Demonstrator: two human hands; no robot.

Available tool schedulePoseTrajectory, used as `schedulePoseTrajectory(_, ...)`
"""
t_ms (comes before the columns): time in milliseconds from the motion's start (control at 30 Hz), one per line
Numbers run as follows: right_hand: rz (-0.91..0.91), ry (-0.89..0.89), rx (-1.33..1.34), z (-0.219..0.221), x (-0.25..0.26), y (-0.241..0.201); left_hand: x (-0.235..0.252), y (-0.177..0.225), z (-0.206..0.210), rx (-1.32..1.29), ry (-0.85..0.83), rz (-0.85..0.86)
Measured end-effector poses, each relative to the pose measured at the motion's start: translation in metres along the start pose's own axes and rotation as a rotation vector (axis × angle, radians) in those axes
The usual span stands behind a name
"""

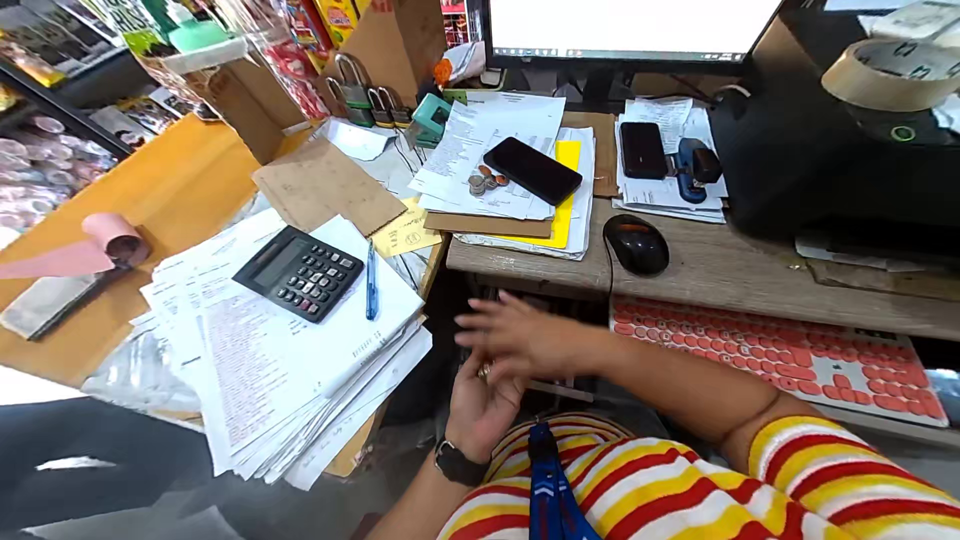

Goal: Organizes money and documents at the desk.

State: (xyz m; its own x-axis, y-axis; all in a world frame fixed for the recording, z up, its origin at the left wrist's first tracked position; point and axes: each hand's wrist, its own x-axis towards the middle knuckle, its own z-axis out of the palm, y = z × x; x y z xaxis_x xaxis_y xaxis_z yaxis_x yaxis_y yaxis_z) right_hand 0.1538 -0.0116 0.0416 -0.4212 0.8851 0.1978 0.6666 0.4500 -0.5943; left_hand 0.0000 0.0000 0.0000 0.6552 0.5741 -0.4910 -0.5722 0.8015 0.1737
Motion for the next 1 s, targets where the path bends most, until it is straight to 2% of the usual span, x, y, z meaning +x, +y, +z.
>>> schedulePoseTrajectory(67,0.033,0.271,-0.198,-0.025,0.031,0.037,0.0,0.005,0.001,0.024,-0.025,-0.002)
schedulePoseTrajectory(133,0.283,0.39,-0.373,-0.06,0.067,0.08,-0.002,0.009,0.003,0.108,-0.028,0.014)
schedulePoseTrajectory(200,0.552,0.321,-0.431,-0.087,0.097,0.114,-0.004,0.014,0.005,0.139,-0.089,0.037)
schedulePoseTrajectory(300,0.676,0.211,-0.497,-0.094,0.119,0.142,-0.008,0.021,0.006,0.121,-0.227,0.054)
schedulePoseTrajectory(400,0.613,0.216,-0.559,-0.088,0.124,0.144,-0.01,0.029,0.011,0.13,-0.257,0.102)
schedulePoseTrajectory(500,0.541,0.333,-0.548,-0.089,0.115,0.137,-0.007,0.032,0.016,0.143,-0.191,0.166)
schedulePoseTrajectory(567,0.499,0.418,-0.498,-0.09,0.105,0.114,-0.004,0.036,0.014,0.101,-0.194,0.156)
schedulePoseTrajectory(633,0.356,0.5,-0.443,-0.08,0.084,0.077,-0.002,0.038,0.011,0.059,-0.229,0.13)
schedulePoseTrajectory(700,0.124,0.554,-0.42,-0.054,0.054,0.04,-0.001,0.038,0.011,0.058,-0.238,0.111)
schedulePoseTrajectory(800,-0.13,0.549,-0.397,-0.011,0.015,0.01,0.0,0.037,0.011,0.097,-0.258,0.108)
schedulePoseTrajectory(900,-0.175,0.511,-0.382,0.011,-0.003,0.013,0.002,0.035,0.01,0.137,-0.294,0.11)
schedulePoseTrajectory(1000,-0.104,0.514,-0.323,0.014,-0.01,0.017,0.002,0.033,0.012,0.136,-0.3,0.108)
